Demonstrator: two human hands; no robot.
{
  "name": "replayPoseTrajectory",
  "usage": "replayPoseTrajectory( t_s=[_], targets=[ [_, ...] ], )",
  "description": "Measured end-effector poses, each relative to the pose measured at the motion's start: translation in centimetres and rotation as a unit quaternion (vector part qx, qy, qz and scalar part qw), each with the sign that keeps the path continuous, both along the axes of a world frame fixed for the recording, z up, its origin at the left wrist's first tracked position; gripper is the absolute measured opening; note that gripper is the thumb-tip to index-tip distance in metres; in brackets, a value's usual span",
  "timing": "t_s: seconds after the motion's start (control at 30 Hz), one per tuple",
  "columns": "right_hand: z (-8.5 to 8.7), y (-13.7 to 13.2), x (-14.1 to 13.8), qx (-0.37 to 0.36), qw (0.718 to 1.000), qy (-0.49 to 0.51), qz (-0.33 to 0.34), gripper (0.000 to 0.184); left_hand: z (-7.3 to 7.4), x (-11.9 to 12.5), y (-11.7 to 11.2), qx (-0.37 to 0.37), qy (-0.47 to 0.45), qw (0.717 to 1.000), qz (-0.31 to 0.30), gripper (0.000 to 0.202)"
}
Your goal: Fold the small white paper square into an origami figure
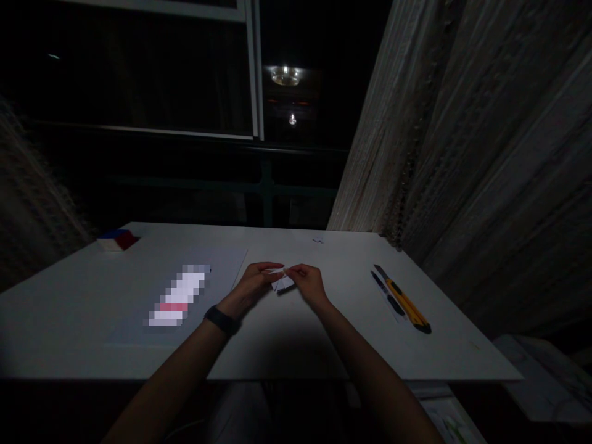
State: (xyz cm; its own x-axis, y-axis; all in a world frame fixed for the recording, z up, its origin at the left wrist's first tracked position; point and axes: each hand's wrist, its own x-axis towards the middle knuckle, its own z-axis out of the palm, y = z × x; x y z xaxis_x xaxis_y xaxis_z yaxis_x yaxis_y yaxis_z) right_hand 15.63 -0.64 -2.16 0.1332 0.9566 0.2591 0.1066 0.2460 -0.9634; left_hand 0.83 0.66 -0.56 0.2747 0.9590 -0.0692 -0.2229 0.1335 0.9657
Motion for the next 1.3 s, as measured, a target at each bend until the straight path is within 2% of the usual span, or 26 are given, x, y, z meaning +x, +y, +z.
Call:
replayPoseTrajectory(
  t_s=[0.27,0.67,0.9,1.07,1.3],
  targets=[
    [-0.1,-0.2,-0.3,0.004,0.999,0.033,-0.008,0.028,-0.7,0.1,0.4,0.066,0.035,0.997,0.007,0.048],
    [-0.5,0.1,0.0,0.012,0.999,0.035,0.008,0.026,-1.1,-0.1,0.6,0.061,0.023,0.998,-0.015,0.049],
    [-0.4,0.0,-0.3,0.035,0.999,0.025,-0.018,0.024,-1.4,-0.1,0.8,0.072,0.039,0.997,-0.001,0.050],
    [-0.3,0.0,-0.4,0.051,0.998,0.017,-0.038,0.023,-1.3,0.0,0.7,0.067,0.029,0.997,-0.014,0.049],
    [-0.6,0.2,-0.2,0.063,0.997,0.028,-0.018,0.027,-0.8,0.2,0.2,0.034,0.017,0.999,0.000,0.042]
  ],
)
